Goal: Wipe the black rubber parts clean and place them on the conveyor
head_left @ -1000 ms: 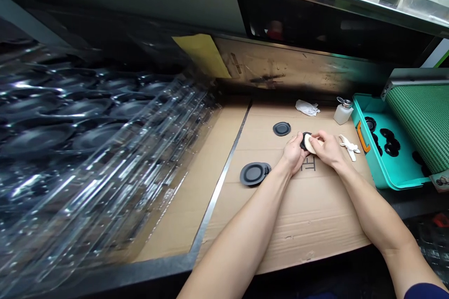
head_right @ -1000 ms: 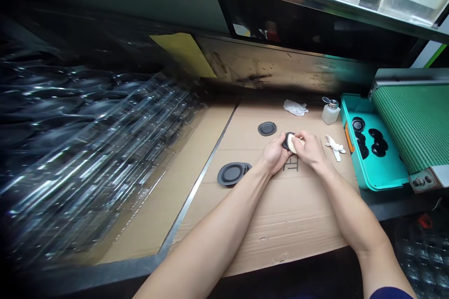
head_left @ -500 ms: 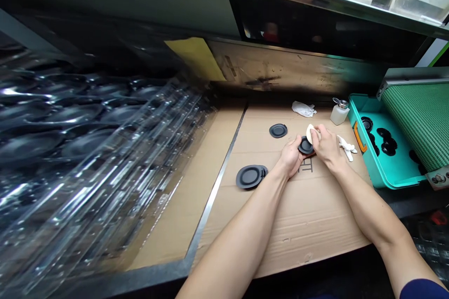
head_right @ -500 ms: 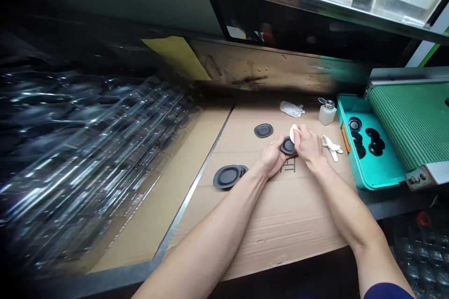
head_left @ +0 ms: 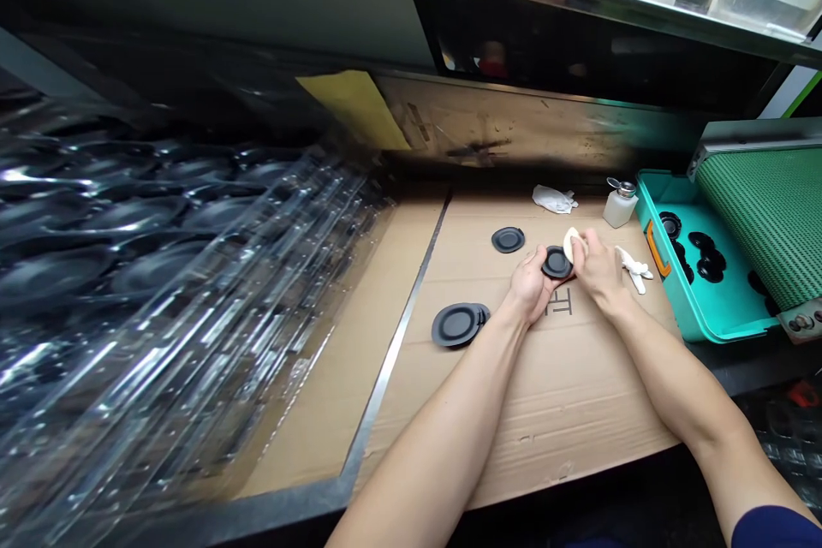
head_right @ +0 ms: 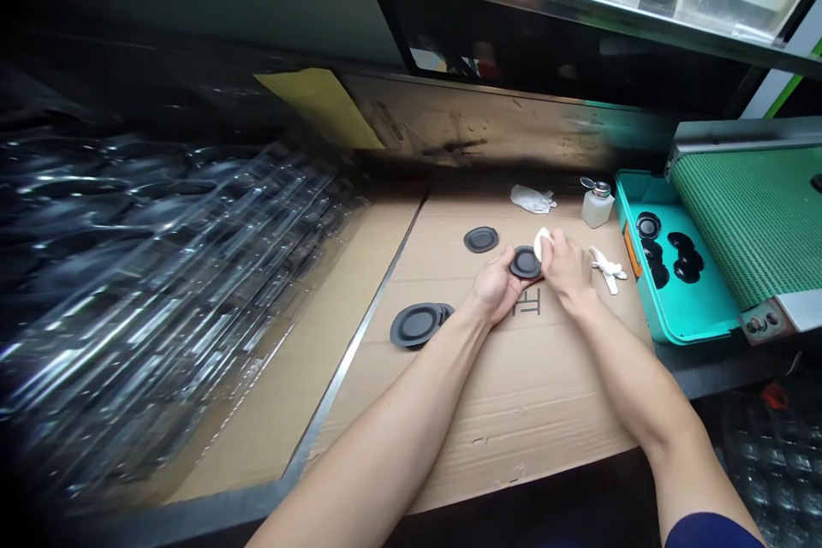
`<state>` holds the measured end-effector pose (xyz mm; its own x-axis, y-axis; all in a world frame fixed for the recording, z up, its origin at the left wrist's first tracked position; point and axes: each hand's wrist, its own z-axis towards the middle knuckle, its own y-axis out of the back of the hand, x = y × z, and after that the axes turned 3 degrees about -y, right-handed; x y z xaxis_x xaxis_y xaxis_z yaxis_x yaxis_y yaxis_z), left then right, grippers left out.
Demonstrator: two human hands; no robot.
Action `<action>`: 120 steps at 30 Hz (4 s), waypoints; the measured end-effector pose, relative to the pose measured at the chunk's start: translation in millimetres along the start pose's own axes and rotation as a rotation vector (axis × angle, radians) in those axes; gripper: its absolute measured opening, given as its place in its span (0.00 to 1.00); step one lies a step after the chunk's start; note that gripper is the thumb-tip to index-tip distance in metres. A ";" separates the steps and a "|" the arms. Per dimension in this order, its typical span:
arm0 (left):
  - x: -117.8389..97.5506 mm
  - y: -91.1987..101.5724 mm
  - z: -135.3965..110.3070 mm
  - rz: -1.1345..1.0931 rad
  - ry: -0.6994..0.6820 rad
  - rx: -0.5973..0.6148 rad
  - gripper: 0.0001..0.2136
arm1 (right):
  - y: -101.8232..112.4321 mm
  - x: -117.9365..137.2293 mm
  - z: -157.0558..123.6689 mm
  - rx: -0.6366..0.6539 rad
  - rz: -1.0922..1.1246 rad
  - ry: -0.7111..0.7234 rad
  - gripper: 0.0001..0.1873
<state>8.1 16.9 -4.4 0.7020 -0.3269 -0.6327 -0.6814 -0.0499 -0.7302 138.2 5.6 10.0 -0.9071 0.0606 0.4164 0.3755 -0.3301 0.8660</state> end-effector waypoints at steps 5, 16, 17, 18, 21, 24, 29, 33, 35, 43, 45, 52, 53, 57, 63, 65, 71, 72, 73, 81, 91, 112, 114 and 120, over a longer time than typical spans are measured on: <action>-12.3 4.9 1.7 -0.062 0.047 0.016 0.21 | 7.3 -26.3 9.7 -0.065 0.150 -0.085 0.18; -23.2 11.1 1.2 -0.181 0.058 0.011 0.19 | 43.8 -20.1 -3.2 -0.049 -0.268 0.023 0.15; -23.1 11.4 2.2 -0.188 0.055 0.004 0.20 | 48.6 -26.5 -0.8 -0.047 -0.337 -0.039 0.15; -23.0 11.6 3.3 -0.195 0.051 -0.002 0.20 | 52.4 -32.7 1.6 -0.013 -0.385 -0.089 0.15; -22.2 11.3 5.3 -0.205 0.034 -0.017 0.20 | 55.8 -41.7 6.9 0.119 -0.368 -0.133 0.14; -19.8 8.8 3.9 -0.189 0.021 -0.014 0.20 | 47.3 -29.3 4.1 0.059 -0.108 0.050 0.14; -10.0 -2.8 -4.3 -0.167 0.016 0.054 0.20 | 18.6 7.8 -14.8 0.013 0.136 0.314 0.16; -2.7 -10.8 -11.6 -0.140 0.008 0.099 0.20 | 6.7 18.9 -22.4 -0.042 0.155 0.289 0.15; -2.3 -10.7 -13.5 -0.130 0.006 0.106 0.20 | 6.9 19.3 -24.0 -0.008 0.209 0.322 0.12; -8.3 -4.2 -9.9 -0.143 -0.026 0.080 0.19 | 3.0 15.2 -24.1 0.016 0.144 0.328 0.10; -7.7 -4.9 -9.8 -0.139 -0.016 0.073 0.19 | -0.1 15.5 -23.5 0.034 0.169 0.388 0.09; -8.1 -7.2 -11.9 -0.168 -0.007 0.054 0.19 | -6.3 20.4 -28.9 -0.017 0.086 0.338 0.10; -8.9 -7.2 -12.0 -0.172 0.007 0.035 0.20 | -7.0 21.3 -29.9 -0.001 0.088 0.384 0.10; -14.2 -4.1 -11.0 -0.219 0.017 0.009 0.21 | -5.0 15.2 -24.0 -0.012 0.030 0.367 0.10; -14.5 -1.5 -8.5 -0.198 0.065 0.052 0.22 | 10.4 -3.6 -11.2 -0.141 0.142 0.253 0.11; -9.4 -3.1 -9.0 -0.164 0.061 0.062 0.22 | 11.1 -0.5 -14.6 -0.128 0.183 0.304 0.11; 8.7 -5.0 -10.7 -0.055 -0.072 0.086 0.14 | 4.0 8.1 -19.1 -0.133 0.130 0.357 0.12; 10.5 -4.6 -10.5 -0.045 -0.082 0.088 0.14 | 3.7 7.1 -17.9 -0.144 0.106 0.324 0.12; 11.8 -4.1 -10.1 -0.036 -0.083 0.091 0.14 | 3.6 5.9 -16.8 -0.155 0.084 0.284 0.12; 8.6 -1.3 -10.9 0.011 -0.056 0.112 0.16 | 5.1 8.4 -18.3 -0.058 0.036 0.243 0.12; -25.3 3.2 -10.0 -0.145 0.161 0.010 0.23 | 35.1 -30.3 5.3 -0.083 -0.212 0.015 0.13; -37.8 -1.1 -15.0 -0.227 0.177 -0.091 0.22 | 35.2 -15.6 -3.6 0.209 -0.051 0.272 0.22; -38.7 -1.8 -15.5 -0.227 0.177 -0.070 0.20 | 38.4 -18.3 -2.5 0.203 -0.052 0.284 0.21; -40.7 1.0 -13.7 -0.256 0.256 -0.056 0.21 | 51.7 -40.8 5.0 0.064 -0.371 0.022 0.14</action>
<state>-24.0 17.2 24.2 0.7816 -0.5222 -0.3411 -0.5055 -0.2099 -0.8369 195.5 -9.2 39.2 -0.9873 0.1447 0.0654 0.0308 -0.2294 0.9728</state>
